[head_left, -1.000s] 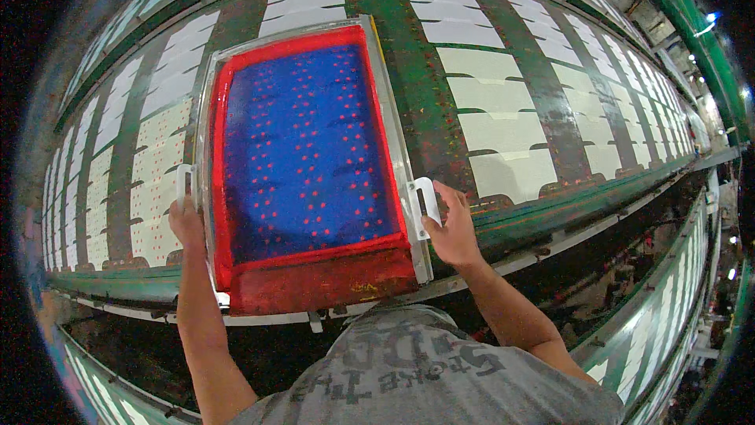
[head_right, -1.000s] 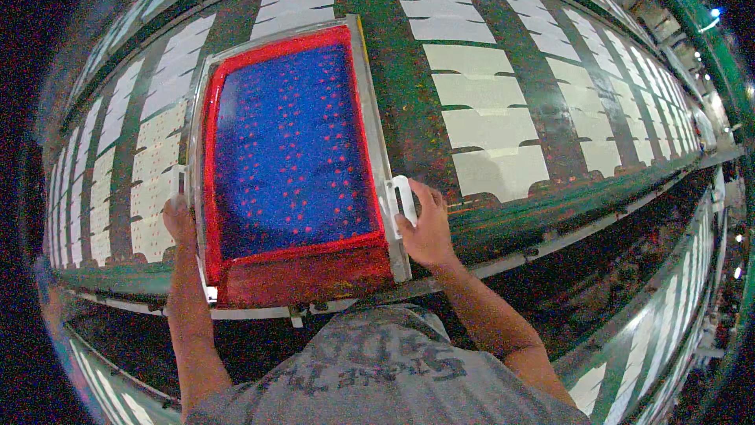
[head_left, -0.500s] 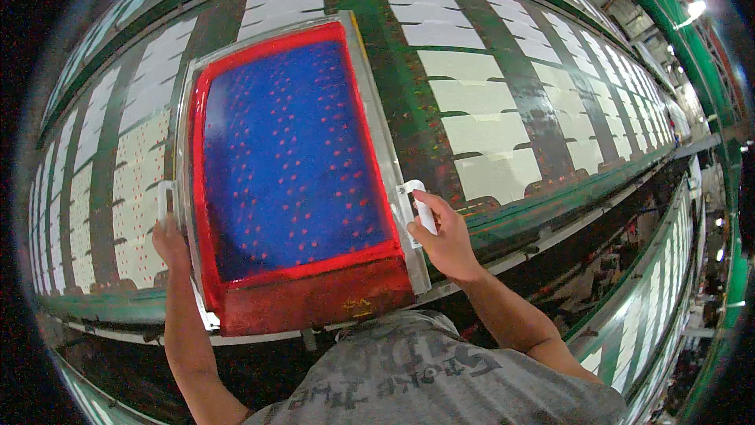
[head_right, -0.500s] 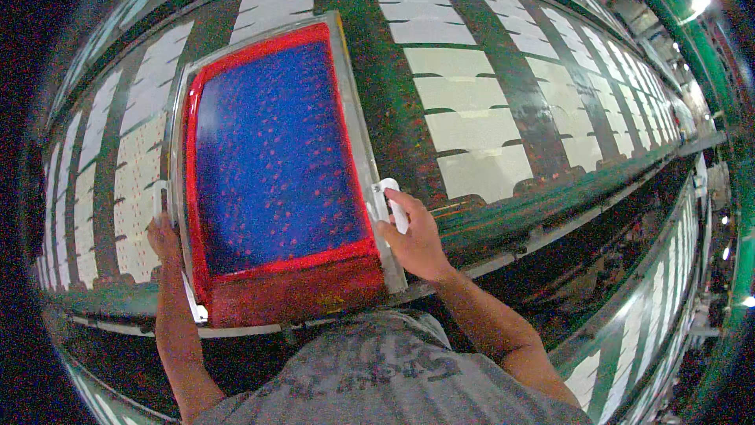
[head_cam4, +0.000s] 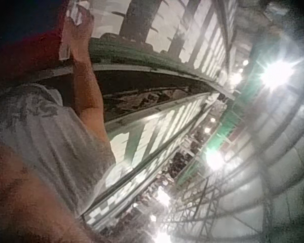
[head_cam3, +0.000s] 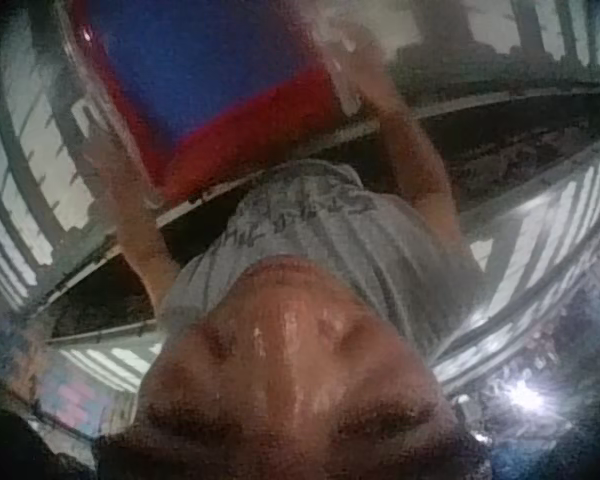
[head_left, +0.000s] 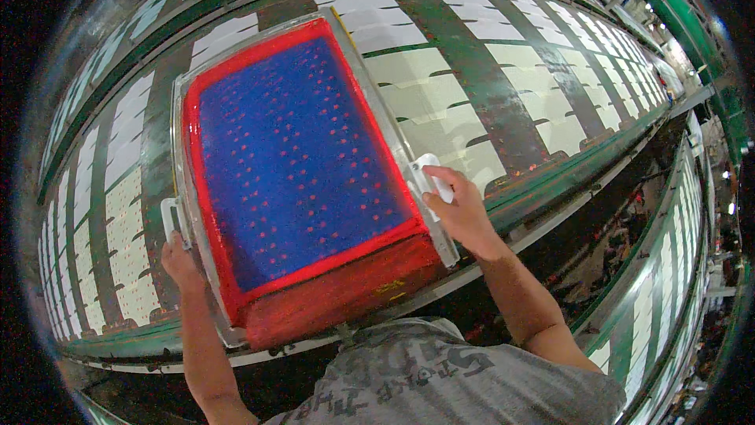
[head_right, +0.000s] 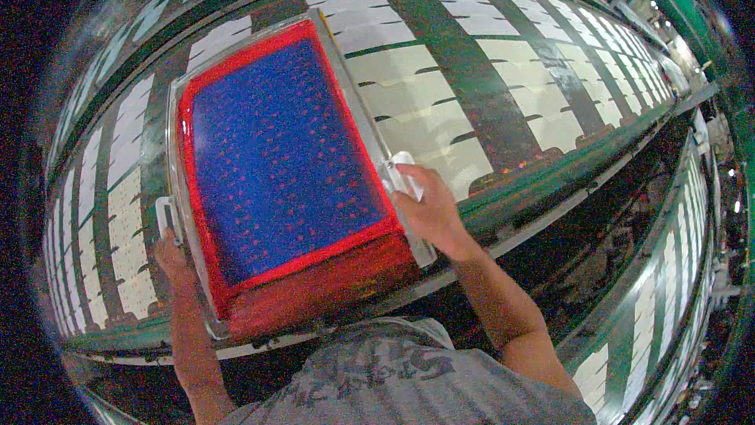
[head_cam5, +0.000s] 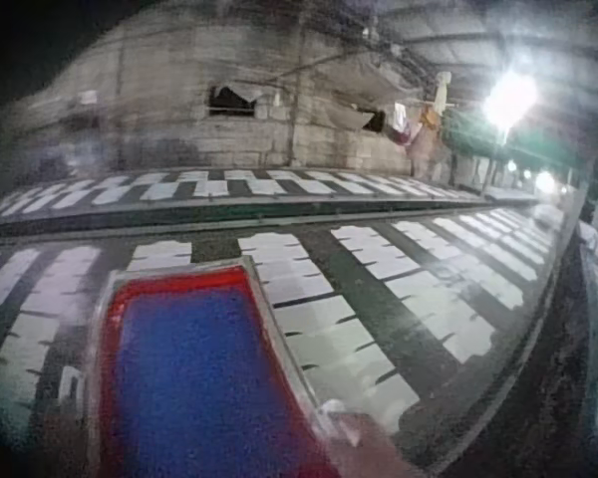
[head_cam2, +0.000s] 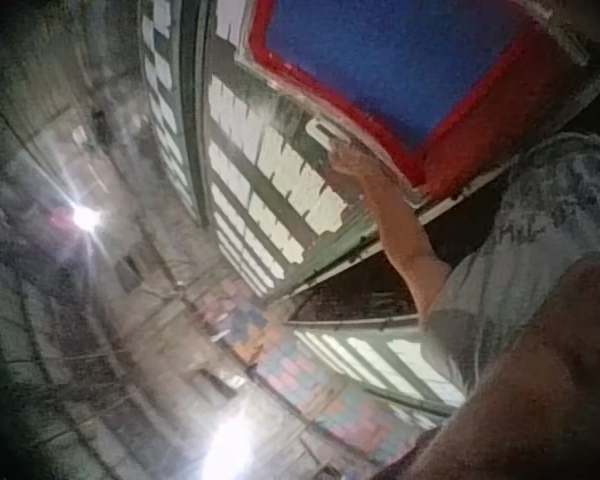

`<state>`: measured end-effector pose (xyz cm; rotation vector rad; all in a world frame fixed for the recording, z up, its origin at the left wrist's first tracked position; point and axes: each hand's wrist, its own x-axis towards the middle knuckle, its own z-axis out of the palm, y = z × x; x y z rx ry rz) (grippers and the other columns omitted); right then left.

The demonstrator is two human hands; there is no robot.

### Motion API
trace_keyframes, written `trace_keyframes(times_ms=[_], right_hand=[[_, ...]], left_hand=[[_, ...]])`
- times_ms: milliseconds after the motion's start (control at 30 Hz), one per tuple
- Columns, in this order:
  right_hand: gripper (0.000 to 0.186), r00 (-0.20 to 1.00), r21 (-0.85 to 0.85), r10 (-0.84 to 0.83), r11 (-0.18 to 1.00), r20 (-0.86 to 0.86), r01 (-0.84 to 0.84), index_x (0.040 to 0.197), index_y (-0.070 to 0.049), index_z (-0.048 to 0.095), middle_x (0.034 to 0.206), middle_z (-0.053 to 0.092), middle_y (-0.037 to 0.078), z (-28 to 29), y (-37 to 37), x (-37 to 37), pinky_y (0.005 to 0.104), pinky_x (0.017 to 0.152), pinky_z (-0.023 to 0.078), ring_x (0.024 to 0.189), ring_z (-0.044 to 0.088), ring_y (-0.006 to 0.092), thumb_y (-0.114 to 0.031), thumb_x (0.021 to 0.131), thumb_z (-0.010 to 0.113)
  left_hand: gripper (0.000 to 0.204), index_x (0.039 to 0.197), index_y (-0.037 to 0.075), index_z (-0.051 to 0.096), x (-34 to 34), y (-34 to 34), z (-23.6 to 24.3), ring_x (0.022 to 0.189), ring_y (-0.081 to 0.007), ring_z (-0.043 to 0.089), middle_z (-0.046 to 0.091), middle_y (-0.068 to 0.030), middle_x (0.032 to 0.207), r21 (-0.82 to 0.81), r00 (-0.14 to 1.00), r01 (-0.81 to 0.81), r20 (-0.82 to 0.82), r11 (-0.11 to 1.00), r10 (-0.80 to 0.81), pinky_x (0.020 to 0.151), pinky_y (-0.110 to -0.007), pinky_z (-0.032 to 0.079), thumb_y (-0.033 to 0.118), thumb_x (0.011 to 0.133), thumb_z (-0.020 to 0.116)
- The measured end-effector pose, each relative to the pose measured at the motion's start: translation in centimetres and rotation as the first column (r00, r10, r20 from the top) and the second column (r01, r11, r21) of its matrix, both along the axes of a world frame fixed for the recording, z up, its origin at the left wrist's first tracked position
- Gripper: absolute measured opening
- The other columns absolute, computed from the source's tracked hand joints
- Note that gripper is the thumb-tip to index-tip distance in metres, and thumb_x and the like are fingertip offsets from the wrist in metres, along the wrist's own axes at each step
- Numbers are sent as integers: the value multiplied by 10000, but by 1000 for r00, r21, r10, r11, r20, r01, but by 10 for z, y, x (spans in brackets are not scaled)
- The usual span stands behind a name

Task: The person repeatedly applies red ink to a blue screen-printing frame using a red squeegee, then wipes the frame clean with a white cloth. The person moves the frame along a green conveyor belt between cycles.

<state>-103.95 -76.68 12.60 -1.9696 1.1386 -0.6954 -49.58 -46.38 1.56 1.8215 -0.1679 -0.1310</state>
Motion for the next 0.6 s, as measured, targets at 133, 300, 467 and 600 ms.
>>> trace_keyframes(times_ms=[133, 300, 467, 600], right_hand=[[504, 998, 21, -68, 997, -11, 68, 1377, -43, 709, 1359, 695, 261, -8, -58, -71, 468, 1168, 486, 1332, 646, 404, -206, 910, 801], [471, 990, 33, -127, 992, 63, 125, 1346, 4, 719, 1310, 733, 231, -20, -117, -154, 420, 1111, 509, 1260, 684, 326, -156, 909, 790], [440, 968, 89, -196, 979, 155, 183, 1312, 21, 736, 1261, 748, 206, -37, -157, -219, 397, 1070, 519, 1206, 694, 279, -126, 902, 796], [424, 958, 184, -243, 959, 153, 214, 1313, -12, 747, 1251, 756, 169, -50, -183, -253, 368, 1056, 522, 1186, 700, 246, -94, 900, 794]], left_hand=[[342, 1201, -65, 720, -91, -75, 9, 941, -207, 676, 724, -112, 1052, -210, 986, 67, -138, 975, -97, 818, -385, 549, 255, 1102, 654], [375, 1283, -72, 696, -187, -143, 10, 948, -215, 682, 726, -119, 1080, 48, 996, 89, -17, 995, -88, 861, -383, 558, 252, 1102, 646], [350, 1124, -31, 720, -257, -184, 2, 845, -194, 628, 693, -86, 969, -103, 994, 106, -10, 989, -107, 753, -402, 519, 313, 1098, 658], [297, 1174, -37, 710, -289, -206, 2, 865, -157, 618, 684, -68, 1001, -41, 992, 124, 13, 991, -123, 760, -365, 516, 246, 1128, 632]])
